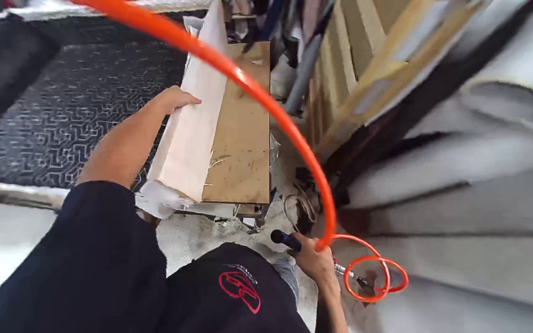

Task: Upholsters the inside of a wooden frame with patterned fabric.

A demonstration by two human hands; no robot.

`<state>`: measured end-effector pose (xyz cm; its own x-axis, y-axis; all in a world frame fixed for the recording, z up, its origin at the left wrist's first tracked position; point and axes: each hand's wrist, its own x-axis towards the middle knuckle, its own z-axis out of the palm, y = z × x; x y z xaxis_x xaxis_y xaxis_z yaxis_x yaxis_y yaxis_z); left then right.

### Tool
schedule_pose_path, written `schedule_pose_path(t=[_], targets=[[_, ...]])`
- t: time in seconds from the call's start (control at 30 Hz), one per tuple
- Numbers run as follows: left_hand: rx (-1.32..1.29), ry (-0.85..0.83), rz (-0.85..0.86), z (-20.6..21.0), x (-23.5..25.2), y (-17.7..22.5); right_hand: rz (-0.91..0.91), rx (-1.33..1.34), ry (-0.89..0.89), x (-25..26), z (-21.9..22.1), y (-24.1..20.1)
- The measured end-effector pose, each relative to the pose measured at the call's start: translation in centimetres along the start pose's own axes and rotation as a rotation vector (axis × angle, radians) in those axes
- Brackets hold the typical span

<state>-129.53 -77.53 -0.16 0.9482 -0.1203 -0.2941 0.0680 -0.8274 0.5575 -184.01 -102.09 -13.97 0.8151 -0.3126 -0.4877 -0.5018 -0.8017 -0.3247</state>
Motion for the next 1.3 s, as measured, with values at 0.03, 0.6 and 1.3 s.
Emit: schedule_pose_path(t=[0.03, 0.6, 1.3], targets=[[0.06, 0.038, -0.058, 0.1, -0.4, 1.1, -0.043, 0.005, 0.014, 1.0, -2.1, 2.0], [0.371, 0.505, -0.609, 5.0, -0.3, 6.3, -0.675, -0.244, -0.127, 38.9, -29.9, 9.5], [-0.39, 0.09, -0.57, 6.2, 8.5, 19.7, -1.48, -0.31, -0.338, 101.2, -49.0, -18.2]])
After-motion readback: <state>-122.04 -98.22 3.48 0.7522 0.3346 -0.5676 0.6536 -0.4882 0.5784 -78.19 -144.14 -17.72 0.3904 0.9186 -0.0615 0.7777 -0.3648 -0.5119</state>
